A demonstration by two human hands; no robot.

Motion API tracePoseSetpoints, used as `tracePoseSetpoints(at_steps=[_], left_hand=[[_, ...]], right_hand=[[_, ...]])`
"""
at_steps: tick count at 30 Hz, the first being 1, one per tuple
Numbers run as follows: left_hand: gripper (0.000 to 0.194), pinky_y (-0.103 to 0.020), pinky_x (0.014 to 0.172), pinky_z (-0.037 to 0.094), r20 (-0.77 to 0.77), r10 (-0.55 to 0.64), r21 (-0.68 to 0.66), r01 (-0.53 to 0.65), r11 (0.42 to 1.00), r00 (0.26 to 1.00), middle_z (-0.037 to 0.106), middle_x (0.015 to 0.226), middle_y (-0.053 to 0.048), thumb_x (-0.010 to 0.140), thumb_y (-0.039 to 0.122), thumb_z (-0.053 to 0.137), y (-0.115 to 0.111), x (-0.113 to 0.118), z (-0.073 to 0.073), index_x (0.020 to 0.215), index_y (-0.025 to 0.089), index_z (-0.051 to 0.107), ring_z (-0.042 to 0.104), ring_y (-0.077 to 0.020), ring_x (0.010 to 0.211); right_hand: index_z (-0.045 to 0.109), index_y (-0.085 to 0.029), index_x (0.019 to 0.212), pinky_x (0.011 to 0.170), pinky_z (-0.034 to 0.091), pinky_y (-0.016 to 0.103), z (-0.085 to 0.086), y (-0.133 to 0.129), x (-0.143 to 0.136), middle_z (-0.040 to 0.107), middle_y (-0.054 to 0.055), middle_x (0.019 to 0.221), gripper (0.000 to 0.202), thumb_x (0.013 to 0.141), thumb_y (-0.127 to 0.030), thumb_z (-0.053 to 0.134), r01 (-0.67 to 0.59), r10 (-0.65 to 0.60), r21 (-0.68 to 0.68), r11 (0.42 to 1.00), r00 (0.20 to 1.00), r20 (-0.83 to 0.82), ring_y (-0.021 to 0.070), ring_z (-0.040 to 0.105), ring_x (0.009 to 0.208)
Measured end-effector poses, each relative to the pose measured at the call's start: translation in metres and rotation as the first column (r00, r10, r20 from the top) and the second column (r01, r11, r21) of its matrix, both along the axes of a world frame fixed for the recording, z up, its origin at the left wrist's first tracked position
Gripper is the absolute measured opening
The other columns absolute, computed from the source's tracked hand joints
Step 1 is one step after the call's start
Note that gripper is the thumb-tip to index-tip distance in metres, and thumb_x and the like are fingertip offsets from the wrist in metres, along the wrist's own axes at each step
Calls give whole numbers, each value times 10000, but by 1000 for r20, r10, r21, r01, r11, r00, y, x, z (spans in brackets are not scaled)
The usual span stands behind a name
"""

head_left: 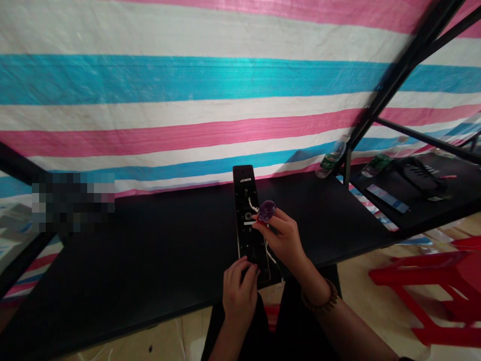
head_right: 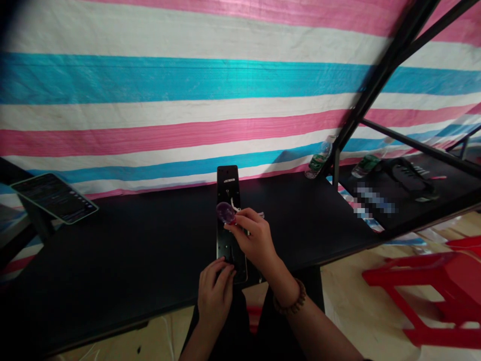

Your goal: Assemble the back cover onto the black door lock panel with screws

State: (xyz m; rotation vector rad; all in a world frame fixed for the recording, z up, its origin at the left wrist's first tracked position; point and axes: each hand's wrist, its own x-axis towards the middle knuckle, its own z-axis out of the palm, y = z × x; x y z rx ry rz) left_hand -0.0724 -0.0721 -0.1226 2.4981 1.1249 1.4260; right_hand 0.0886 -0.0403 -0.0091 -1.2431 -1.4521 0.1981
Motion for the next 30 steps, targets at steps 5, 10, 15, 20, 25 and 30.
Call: tracePoseSetpoints(at_steps=[5, 10, 15, 20, 25, 30], left_hand=[[157, -353, 845, 549, -2, 3, 12, -3, 1000, 1000, 702, 975, -74, 949, 103, 573, 0, 0, -2, 1003, 194, 690, 683, -229, 1015], [159, -356, 853, 545, 5, 5, -1, -5, 1000, 1000, 702, 989, -74, 942, 101, 585, 0, 0, -4, 1007, 197, 692, 684, -233, 1020], [148, -360, 862, 540, 3, -2, 3, 2, 1000, 1000, 700, 984, -79, 947, 107, 583, -1, 0, -4, 1015, 185, 688, 674, -236, 1030], [152, -358, 861, 539, 2, -3, -11, 4, 1000, 1000, 705, 985, -74, 943, 103, 586, -1, -1, -5, 1011, 193, 688, 679, -233, 1027], [184, -352, 850, 552, 54, 14, 20, -16, 1000, 998, 695, 1012, -75, 924, 82, 595, 0, 0, -8, 1027, 202, 689, 684, -230, 1045], [160, -421, 915, 579, 70, 51, 56, -55, 997, 996, 612, 1153, -108, 911, 98, 619, 0, -2, -15, 1012, 200, 689, 624, -288, 1221]], right_hand=[[719, -203, 966, 766, 551, 277, 3, 1, 1, 753, 49, 892, 137, 960, -158, 590, -67, 67, -14, 998, 998, -15, 171, 719, 833], [702, -188, 991, 753, 547, 285, 1, 2, -1, 726, 65, 909, 166, 973, -165, 539, -44, 44, -7, 999, 999, 4, 172, 701, 825], [746, -210, 944, 735, 551, 290, -4, 5, -3, 732, 72, 964, 91, 932, -214, 656, 14, -15, -11, 1000, 999, -49, 190, 706, 865], [721, -206, 1024, 782, 573, 307, -2, 5, 2, 769, 74, 958, 126, 960, -214, 613, -39, 36, -41, 998, 996, -80, 196, 735, 870], [704, -207, 1080, 805, 571, 306, 0, 2, 1, 752, 73, 958, 207, 990, -200, 517, -62, 61, -24, 998, 997, -44, 178, 728, 870], [747, -212, 900, 703, 554, 277, -1, 3, -5, 716, 56, 895, 74, 914, -251, 685, 30, -30, -1, 1000, 997, -74, 166, 689, 773]])
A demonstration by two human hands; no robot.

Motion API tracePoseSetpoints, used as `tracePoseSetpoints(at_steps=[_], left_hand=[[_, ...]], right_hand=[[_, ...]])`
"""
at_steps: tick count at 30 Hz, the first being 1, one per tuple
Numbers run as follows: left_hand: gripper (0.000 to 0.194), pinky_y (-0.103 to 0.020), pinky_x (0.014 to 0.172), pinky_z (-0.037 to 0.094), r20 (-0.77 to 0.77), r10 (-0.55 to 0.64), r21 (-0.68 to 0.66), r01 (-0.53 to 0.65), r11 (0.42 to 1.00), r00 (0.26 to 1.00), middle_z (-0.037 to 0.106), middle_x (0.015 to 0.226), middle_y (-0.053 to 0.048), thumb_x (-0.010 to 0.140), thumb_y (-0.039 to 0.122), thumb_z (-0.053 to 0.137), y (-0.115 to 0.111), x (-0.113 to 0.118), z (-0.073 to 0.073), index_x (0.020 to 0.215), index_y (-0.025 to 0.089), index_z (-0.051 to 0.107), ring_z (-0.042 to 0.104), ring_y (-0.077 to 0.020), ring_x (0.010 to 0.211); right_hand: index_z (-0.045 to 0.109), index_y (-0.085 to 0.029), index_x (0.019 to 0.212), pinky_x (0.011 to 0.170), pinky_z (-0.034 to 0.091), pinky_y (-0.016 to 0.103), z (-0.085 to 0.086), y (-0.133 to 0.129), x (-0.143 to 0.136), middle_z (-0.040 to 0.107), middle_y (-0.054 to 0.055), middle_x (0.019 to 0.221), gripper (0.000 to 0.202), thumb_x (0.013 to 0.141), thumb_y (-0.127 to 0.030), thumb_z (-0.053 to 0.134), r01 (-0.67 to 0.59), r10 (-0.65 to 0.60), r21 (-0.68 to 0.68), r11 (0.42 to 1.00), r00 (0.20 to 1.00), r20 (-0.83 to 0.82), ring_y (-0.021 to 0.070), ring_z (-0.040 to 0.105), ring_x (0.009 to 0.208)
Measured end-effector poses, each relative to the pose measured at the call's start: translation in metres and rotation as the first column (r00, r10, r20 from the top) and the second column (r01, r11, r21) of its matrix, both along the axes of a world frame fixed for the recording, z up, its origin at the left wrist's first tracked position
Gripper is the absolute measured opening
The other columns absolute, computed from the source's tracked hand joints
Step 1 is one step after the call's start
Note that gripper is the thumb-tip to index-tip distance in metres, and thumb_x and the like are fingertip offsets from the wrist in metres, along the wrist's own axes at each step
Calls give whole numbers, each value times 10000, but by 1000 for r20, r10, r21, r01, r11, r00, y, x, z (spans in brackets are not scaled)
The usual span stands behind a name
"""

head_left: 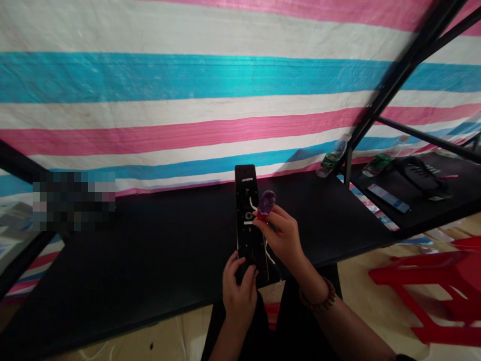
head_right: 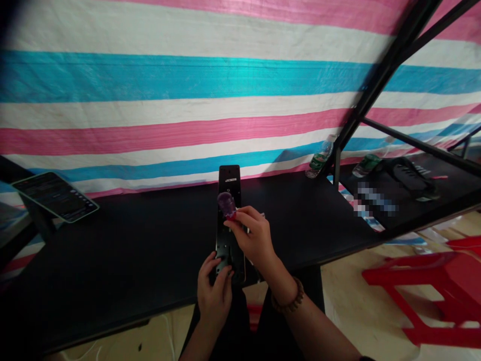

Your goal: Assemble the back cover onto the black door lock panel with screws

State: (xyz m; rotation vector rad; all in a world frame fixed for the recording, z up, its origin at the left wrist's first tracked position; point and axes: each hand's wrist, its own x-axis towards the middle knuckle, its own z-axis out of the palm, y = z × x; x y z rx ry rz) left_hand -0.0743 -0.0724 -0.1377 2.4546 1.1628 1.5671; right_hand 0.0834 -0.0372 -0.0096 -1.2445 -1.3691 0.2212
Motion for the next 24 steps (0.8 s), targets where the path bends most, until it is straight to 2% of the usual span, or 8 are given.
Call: tracePoseSetpoints(at_steps=[3, 9, 14, 19, 24], left_hand=[[166, -415, 906, 595, -17, 9, -11, -9, 1000, 1000, 566, 1230, -125, 920, 91, 601, -2, -2, -4, 1025, 195, 679, 603, -300, 1274], [185, -443, 960, 599, 20, 25, -75, -24, 997, 999, 515, 1317, -132, 923, 94, 596, -3, -2, -6, 1039, 203, 691, 597, -295, 1296], [174, -452, 961, 601, 35, 17, -119, -13, 993, 999, 480, 1401, -140, 927, 117, 598, -3, -2, -4, 1025, 203, 713, 562, -305, 1333], [178, -458, 966, 598, 16, 7, -117, -5, 993, 1000, 481, 1407, -142, 928, 121, 597, -2, -3, -3, 1029, 207, 715, 572, -296, 1310], [158, -469, 949, 597, 15, 16, -124, -14, 992, 1000, 511, 1369, -147, 935, 130, 590, -3, -1, -1, 1020, 201, 703, 580, -301, 1292]], right_hand=[[736, -208, 913, 673, 547, 271, 0, 1, 0, 712, 47, 844, 91, 940, -244, 657, -4, 3, -15, 1000, 999, -33, 158, 675, 726], [702, -207, 1030, 767, 585, 306, 0, -1, 5, 756, 90, 984, 192, 1003, -222, 512, -50, 50, -44, 998, 999, 7, 199, 727, 906], [682, -205, 1066, 760, 589, 307, -2, -4, 4, 752, 87, 971, 187, 999, -216, 508, -39, 39, -24, 999, 999, 1, 192, 728, 878], [657, -217, 1121, 749, 590, 307, -4, -5, 5, 737, 69, 939, 197, 1009, -213, 495, -14, 15, 12, 1000, 995, -98, 173, 716, 823], [657, -216, 1133, 760, 590, 316, -9, -6, 7, 731, 78, 959, 198, 1011, -230, 502, -36, 35, -6, 999, 993, -111, 184, 721, 869]])
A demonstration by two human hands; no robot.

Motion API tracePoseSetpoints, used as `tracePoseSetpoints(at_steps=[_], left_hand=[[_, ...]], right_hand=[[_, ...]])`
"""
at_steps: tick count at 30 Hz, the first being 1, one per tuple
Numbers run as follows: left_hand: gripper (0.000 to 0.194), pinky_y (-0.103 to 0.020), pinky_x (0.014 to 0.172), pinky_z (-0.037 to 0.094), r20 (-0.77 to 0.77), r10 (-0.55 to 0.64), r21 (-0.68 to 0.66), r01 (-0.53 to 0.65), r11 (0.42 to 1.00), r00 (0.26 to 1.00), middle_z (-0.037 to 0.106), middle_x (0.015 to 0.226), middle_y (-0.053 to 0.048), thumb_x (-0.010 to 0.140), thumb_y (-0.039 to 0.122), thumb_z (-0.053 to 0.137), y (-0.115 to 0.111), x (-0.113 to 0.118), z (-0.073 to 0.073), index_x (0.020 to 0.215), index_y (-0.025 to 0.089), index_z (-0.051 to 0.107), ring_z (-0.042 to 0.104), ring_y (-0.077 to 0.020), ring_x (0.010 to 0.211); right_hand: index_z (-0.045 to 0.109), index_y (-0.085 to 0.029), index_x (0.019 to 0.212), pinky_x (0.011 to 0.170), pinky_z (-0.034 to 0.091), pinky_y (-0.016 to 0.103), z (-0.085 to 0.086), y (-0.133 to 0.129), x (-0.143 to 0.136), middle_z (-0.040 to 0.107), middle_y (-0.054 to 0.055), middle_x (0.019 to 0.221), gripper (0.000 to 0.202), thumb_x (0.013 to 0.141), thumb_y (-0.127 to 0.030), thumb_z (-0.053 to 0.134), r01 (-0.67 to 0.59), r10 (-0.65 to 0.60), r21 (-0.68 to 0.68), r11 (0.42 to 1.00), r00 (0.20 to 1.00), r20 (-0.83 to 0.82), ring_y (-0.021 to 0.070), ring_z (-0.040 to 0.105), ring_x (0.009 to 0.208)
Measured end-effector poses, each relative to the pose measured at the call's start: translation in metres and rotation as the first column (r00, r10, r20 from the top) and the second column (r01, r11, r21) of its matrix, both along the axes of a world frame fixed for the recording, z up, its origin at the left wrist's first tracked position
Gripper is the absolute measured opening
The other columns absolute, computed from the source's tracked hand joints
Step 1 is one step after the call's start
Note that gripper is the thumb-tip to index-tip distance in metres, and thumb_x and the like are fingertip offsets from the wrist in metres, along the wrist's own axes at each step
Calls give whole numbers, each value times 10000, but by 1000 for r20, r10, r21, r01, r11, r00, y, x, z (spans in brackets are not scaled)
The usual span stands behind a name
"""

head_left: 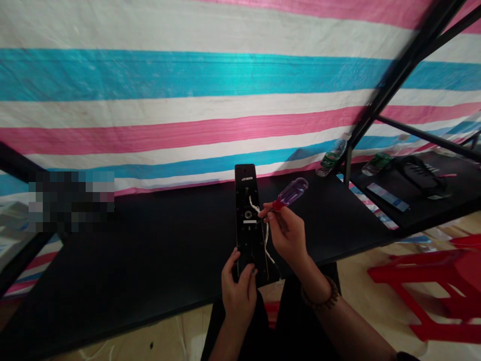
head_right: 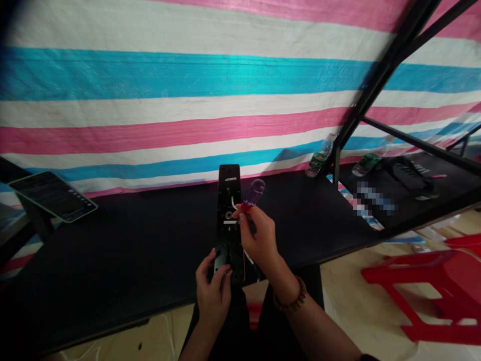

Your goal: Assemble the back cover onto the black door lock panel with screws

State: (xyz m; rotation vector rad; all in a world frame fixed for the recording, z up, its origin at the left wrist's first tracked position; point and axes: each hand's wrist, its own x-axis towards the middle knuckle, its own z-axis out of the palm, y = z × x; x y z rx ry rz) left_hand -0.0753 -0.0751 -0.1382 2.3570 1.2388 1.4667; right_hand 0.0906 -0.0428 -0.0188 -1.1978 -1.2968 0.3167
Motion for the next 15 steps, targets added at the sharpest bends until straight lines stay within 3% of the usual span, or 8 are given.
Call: tracePoseSetpoints(at_steps=[5, 7, 9, 12, 15], left_hand=[[160, -468, 979, 582, 81, -34, -24, 36, 999, 996, 536, 1331, -129, 942, 114, 569, 0, 0, 2, 1017, 205, 678, 566, -291, 1318], [165, -457, 995, 574, 121, -38, -35, 43, 998, 992, 535, 1328, -122, 944, 108, 561, -1, -2, 2, 1017, 207, 670, 563, -281, 1323], [164, -433, 985, 578, 148, -32, -36, 38, 999, 988, 538, 1312, -119, 947, 110, 551, -1, -3, 1, 1018, 205, 665, 587, -258, 1279], [151, -404, 951, 582, 158, -24, -19, 28, 999, 987, 546, 1283, -116, 951, 122, 545, 0, -4, 0, 1016, 202, 655, 612, -226, 1186], [137, -391, 926, 575, 144, -27, -4, 27, 1000, 989, 554, 1265, -115, 956, 134, 541, 0, -3, -1, 1016, 202, 644, 602, -223, 1165]], right_hand=[[666, -212, 1097, 686, 552, 284, 3, -6, 2, 704, 50, 867, 186, 999, -254, 513, 34, -34, 16, 999, 998, -53, 164, 694, 779], [677, -205, 1027, 595, 496, 253, 4, -8, 4, 642, 12, 756, 176, 987, -297, 533, 115, -112, 6, 993, 981, -161, 130, 619, 649], [685, -186, 918, 475, 385, 227, 1, -9, 6, 534, -33, 622, 221, 952, -382, 588, 136, -162, -104, 985, 937, -311, 97, 488, 510], [686, -155, 837, 395, 200, 218, -12, -9, 3, 352, -100, 500, 365, 849, -519, 680, -46, -140, -326, 944, 841, -523, 58, 290, 403], [682, -140, 847, 396, 142, 217, -28, -10, -8, 279, -135, 473, 463, 740, -586, 743, -141, -182, -416, 898, 742, -645, 41, 226, 382]])
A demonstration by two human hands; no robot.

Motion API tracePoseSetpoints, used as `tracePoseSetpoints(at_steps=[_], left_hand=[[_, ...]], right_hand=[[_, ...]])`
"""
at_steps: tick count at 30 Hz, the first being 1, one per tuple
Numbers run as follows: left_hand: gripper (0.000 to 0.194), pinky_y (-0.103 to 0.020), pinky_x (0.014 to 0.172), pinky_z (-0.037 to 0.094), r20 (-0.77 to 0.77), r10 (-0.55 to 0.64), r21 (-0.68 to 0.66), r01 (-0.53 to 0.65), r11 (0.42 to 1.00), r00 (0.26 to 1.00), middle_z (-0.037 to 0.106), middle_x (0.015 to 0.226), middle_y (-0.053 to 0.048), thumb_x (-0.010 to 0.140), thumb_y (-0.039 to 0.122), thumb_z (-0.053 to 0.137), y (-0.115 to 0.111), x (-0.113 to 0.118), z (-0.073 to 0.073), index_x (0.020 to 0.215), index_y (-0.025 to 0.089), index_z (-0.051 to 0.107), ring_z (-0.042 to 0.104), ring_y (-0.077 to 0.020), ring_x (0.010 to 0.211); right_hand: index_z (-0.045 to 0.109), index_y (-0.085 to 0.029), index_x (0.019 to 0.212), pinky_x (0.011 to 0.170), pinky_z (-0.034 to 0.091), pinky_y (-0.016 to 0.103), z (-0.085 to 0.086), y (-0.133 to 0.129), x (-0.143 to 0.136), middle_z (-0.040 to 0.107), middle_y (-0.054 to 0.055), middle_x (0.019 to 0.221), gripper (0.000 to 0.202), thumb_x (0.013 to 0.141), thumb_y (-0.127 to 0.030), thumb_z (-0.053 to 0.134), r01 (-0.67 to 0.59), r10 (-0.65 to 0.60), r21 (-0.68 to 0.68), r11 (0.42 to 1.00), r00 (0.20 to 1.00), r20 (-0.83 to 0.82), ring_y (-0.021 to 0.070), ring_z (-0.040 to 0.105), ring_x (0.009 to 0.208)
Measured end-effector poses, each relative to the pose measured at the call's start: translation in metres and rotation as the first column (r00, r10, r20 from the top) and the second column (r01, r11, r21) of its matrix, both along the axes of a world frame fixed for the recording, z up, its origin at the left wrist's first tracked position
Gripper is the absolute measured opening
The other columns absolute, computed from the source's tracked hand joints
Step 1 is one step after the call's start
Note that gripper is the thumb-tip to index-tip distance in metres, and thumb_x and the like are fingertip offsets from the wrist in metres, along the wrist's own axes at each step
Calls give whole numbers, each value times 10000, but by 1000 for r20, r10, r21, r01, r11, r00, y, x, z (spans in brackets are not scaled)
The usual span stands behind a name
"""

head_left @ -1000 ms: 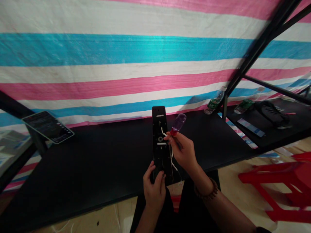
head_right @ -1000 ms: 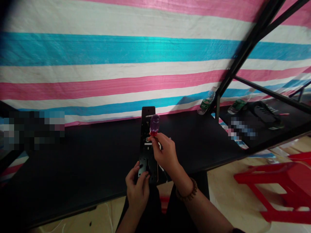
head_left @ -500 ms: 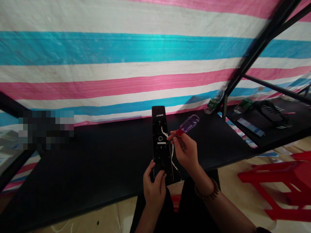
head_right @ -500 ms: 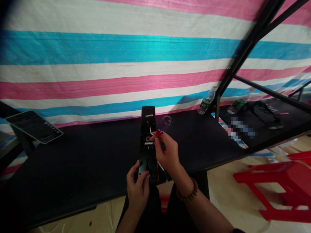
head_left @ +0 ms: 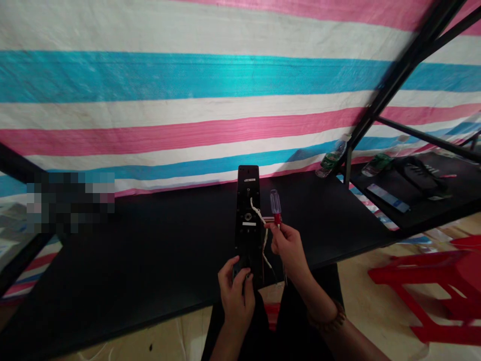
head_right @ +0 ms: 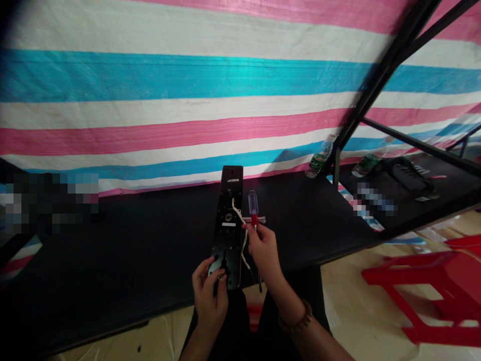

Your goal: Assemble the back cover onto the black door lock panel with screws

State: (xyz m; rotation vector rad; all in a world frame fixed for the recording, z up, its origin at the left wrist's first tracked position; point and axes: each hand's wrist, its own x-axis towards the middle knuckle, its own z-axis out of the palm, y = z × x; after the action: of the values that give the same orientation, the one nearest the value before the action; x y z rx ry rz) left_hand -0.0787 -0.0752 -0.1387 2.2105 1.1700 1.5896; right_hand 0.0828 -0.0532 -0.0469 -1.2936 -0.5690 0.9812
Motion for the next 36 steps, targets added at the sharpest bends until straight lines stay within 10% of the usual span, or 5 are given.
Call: tracePoseSetpoints(at_steps=[11, 21, 36], left_hand=[[124, -362, 892, 546, -16, -4, 25, 5, 1000, 1000, 555, 1221, -110, 968, 145, 513, 0, -2, 0, 1016, 198, 614, 579, -219, 1131], [122, -380, 904, 532, -21, -22, 50, 23, 998, 1000, 544, 1234, -121, 962, 128, 514, 0, -3, -1, 1021, 186, 604, 554, -230, 1140], [128, -377, 890, 535, -15, -15, 62, 16, 998, 1000, 555, 1208, -122, 953, 120, 527, 1, -3, -2, 1028, 182, 611, 561, -227, 1123]], right_hand=[[614, -174, 794, 387, 141, 202, -13, -1, -22, 306, -154, 435, 453, 618, -541, 811, 74, -84, -49, 996, 971, -225, 25, 231, 361], [473, -215, 670, 351, 134, 183, -13, 0, -17, 326, -158, 424, 488, 567, -495, 859, -113, 85, -50, 992, 921, -379, 4, 207, 341], [490, -220, 733, 351, 141, 187, -12, 5, -15, 333, -162, 415, 430, 598, -458, 821, -181, 139, -100, 978, 933, -330, 15, 213, 336]])
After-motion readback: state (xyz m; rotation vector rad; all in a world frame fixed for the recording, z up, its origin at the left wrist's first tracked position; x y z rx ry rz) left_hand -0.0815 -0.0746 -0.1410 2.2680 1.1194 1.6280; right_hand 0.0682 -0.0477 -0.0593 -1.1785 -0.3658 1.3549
